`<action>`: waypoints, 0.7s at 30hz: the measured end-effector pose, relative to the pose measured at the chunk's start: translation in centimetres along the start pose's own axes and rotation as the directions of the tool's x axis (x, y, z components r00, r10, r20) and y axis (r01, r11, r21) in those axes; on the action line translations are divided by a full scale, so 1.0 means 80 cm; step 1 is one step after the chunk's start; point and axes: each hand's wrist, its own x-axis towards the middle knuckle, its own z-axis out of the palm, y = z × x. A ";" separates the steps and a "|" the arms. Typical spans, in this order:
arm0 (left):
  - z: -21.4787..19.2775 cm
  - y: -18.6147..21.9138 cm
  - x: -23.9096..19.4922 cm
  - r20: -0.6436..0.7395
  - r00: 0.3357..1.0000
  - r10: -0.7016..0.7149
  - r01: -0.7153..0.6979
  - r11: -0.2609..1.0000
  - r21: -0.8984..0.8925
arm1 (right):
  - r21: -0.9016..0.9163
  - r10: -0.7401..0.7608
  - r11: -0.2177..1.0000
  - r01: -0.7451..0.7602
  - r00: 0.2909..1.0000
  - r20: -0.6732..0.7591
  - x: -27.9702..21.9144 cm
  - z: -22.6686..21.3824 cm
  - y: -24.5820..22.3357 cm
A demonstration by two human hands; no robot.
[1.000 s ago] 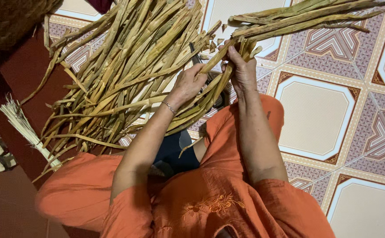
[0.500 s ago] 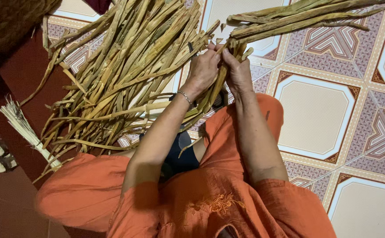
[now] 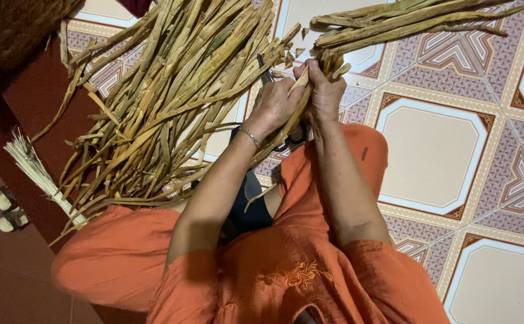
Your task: The person sits on the floor and uses shears to cut long dried sticks into shorter pieces. They handle the sticks one at a time, cutting them and placing the cut pieces into a growing pile.
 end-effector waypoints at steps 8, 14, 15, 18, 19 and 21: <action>0.003 -0.008 0.009 0.259 0.958 -0.125 0.215 0.909 -0.357 | -0.039 -0.008 0.999 0.009 1.000 0.029 -0.001 -0.001 -0.004; -0.042 -0.010 -0.014 0.484 0.859 -0.165 0.397 0.812 -0.428 | -0.087 -0.035 0.995 0.039 0.999 0.039 0.003 -0.001 -0.017; -0.050 -0.012 -0.022 0.504 0.846 -0.175 0.421 0.800 -0.429 | -0.096 -0.045 0.994 0.049 0.998 0.038 0.005 -0.003 -0.020; -0.068 -0.022 -0.048 0.546 0.810 -0.214 0.476 0.783 -0.399 | -0.138 -0.023 0.990 0.013 0.997 -0.069 0.015 -0.006 -0.024; -0.076 -0.029 -0.060 0.510 0.827 -0.237 0.430 0.850 -0.302 | -0.114 -0.049 0.993 0.043 0.997 -0.052 0.017 -0.009 -0.023; -0.096 -0.043 -0.080 0.431 0.863 -0.264 0.330 0.940 -0.085 | -0.063 -0.108 0.992 0.106 0.994 -0.022 0.030 -0.022 -0.035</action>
